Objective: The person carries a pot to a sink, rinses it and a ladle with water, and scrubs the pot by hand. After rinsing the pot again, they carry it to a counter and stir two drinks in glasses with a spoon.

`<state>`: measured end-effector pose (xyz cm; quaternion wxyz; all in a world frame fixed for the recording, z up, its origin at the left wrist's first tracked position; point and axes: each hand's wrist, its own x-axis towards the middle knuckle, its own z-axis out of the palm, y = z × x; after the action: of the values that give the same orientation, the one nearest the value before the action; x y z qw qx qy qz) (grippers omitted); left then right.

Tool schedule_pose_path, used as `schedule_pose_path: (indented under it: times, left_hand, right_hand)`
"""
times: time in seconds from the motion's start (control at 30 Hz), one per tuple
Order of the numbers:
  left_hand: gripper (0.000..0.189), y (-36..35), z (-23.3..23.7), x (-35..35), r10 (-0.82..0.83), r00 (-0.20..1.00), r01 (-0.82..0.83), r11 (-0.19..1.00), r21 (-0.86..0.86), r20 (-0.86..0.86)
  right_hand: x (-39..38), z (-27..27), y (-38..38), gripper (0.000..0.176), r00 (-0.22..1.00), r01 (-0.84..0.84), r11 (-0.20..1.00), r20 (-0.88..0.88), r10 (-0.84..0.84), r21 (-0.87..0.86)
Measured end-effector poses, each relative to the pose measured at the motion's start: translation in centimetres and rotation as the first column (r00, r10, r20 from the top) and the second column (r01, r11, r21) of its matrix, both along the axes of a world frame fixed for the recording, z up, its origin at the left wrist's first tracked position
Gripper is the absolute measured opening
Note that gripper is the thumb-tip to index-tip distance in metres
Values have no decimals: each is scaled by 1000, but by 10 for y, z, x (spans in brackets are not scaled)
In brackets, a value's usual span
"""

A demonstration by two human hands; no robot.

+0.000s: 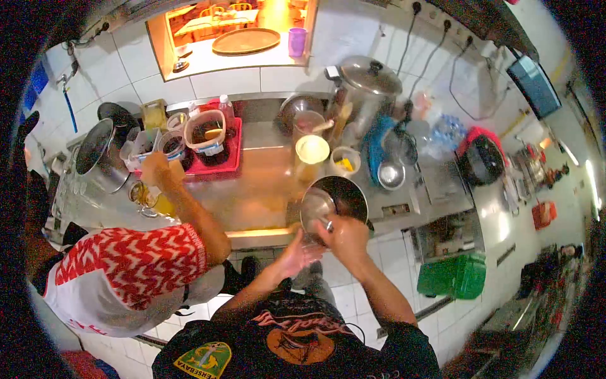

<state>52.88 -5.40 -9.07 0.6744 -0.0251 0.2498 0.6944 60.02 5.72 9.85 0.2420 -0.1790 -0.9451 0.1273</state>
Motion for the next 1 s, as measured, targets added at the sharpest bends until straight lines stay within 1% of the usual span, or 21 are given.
schedule_pose_path:
  times: [0.03,0.07,0.13,0.17,0.2,0.23,0.27,0.3,0.33,0.37,0.4,0.43,0.47,0.5,0.53,0.57,0.6,0.63,0.7,0.87,1.0]
  left_hand:
    - [72,6,12,-2,31,996,-33,999,-26,-86]
    - [72,13,14,-5,50,994,-53,998,-30,-93]
    - [68,21,14,-7,22,1000,-22,1000,11,16]
    - [65,24,19,-9,30,999,-28,994,-102,17]
    - [65,23,26,-7,39,999,-38,992,-119,4]
    - [63,24,35,-7,53,992,-69,987,-143,-117]
    - [61,23,38,-8,62,971,-102,980,-169,-230]
    - [61,24,21,-19,-18,996,3,985,-174,-88]
    - [61,27,33,-18,-7,995,-12,981,-194,-97]
    - [62,31,53,-13,95,987,-121,970,-209,-129]
    - [62,34,65,-11,197,967,-231,948,-219,-163]
    - [64,33,56,-14,144,971,-178,968,-176,-193]
    - [64,31,51,-13,158,967,-197,961,-193,-200]
    - [63,28,47,-10,187,971,-218,947,-235,-145]
    - [63,26,45,-6,219,971,-236,932,-274,-91]
    - [61,24,42,1,279,956,-292,905,-309,-87]
    - [61,21,41,6,291,952,-307,897,-318,-97]
    - [60,17,39,12,378,918,-394,846,-359,-119]
    - [58,7,42,18,452,868,-495,774,-394,-204]
    - [57,-36,13,47,682,682,-715,549,-433,-263]
    - [51,-59,-8,77,818,530,-797,390,-462,-224]
  right_hand:
    - [-6,-4,6,34,992,-21,1000,122,21,1]
    - [-12,-10,12,34,993,-41,999,115,41,-3]
    - [-18,-19,23,33,900,-178,981,390,193,-73]
    - [-19,-22,26,33,902,-190,978,378,208,-86]
    - [-20,-24,28,35,845,-290,946,425,324,-145]
    - [-27,-22,35,38,776,-387,901,458,433,-196]
    - [-31,-15,46,38,778,-400,894,440,449,-204]
    - [-34,-6,57,39,652,-537,802,476,590,-260]
    - [-38,-1,69,41,497,-654,685,500,709,-322]
    - [-55,-3,85,35,305,-654,580,533,789,-485]
    - [-76,-14,109,31,275,-703,389,277,921,-595]
    - [-99,-21,134,26,227,-741,171,-3,974,-650]
    - [-126,-8,156,18,342,-644,250,21,940,-723]
    - [-149,-9,170,17,579,-604,476,57,813,-639]
    - [-186,-22,187,20,732,-547,799,320,602,-250]
    - [-216,-36,204,20,803,-571,816,260,535,85]
    - [-236,-50,218,20,860,-506,759,165,484,411]
    - [-247,-63,224,20,853,-515,755,154,498,406]
    - [-268,-82,228,18,830,-546,676,428,358,494]
    - [-293,-104,231,19,797,-587,665,473,374,462]
    - [-287,-92,238,16,800,-597,585,354,484,549]
